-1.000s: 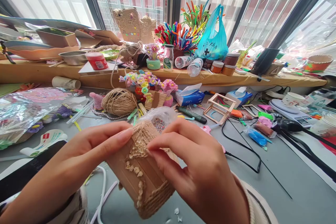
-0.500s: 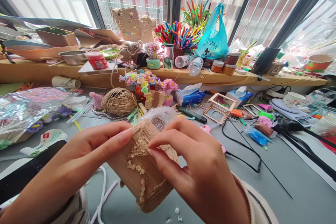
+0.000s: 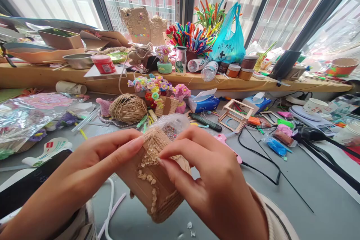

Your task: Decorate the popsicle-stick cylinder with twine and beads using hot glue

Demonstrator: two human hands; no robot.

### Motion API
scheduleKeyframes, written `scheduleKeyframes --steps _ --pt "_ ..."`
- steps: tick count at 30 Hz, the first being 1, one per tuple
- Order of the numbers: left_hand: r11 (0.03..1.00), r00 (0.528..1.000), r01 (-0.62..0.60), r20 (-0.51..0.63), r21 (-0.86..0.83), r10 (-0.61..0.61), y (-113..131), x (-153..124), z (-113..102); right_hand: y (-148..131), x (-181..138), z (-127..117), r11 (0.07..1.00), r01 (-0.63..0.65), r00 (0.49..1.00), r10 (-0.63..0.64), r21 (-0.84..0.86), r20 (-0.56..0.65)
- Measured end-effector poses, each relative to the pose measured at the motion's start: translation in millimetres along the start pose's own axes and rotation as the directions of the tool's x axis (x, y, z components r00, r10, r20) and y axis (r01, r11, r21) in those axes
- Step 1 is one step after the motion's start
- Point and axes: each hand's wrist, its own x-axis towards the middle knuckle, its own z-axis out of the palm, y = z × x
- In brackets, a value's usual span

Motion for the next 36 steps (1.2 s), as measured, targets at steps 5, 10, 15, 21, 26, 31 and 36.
scheduleKeyframes --steps 5,10,15,21,26,31,36 --pt "1.000 1.000 0.015 -0.017 0.006 -0.015 0.2 0.6 0.6 0.8 0.6 1.5 1.000 0.000 1.000 0.000 -0.006 -0.004" --pt "1.000 1.000 -0.009 -0.007 0.023 0.009 -2.0 2.4 0.0 0.3 -1.0 2.1 1.000 -0.006 1.000 0.006 -0.012 -0.019" --pt "1.000 0.999 -0.024 -0.035 -0.014 0.023 -2.8 2.1 0.8 0.8 -1.4 3.2 1.000 -0.016 1.000 0.016 -0.017 -0.013" --pt "0.999 0.996 -0.029 -0.081 -0.029 0.027 1.5 -0.5 2.9 1.3 -1.1 3.5 0.999 -0.023 1.000 0.023 -0.022 -0.013" --pt "0.999 0.996 0.014 -0.090 -0.036 -0.017 3.5 -0.4 3.6 1.5 -1.9 3.4 0.999 -0.025 1.000 0.024 -0.024 -0.018" --pt "1.000 1.000 -0.014 -0.021 -0.027 0.014 -1.7 3.1 1.3 1.6 -1.2 4.2 0.999 -0.022 1.000 0.022 -0.027 -0.021" --pt "1.000 1.000 -0.012 -0.020 -0.026 0.011 -2.2 2.0 1.3 1.2 -1.8 3.4 1.000 -0.020 1.000 0.020 -0.023 -0.013"
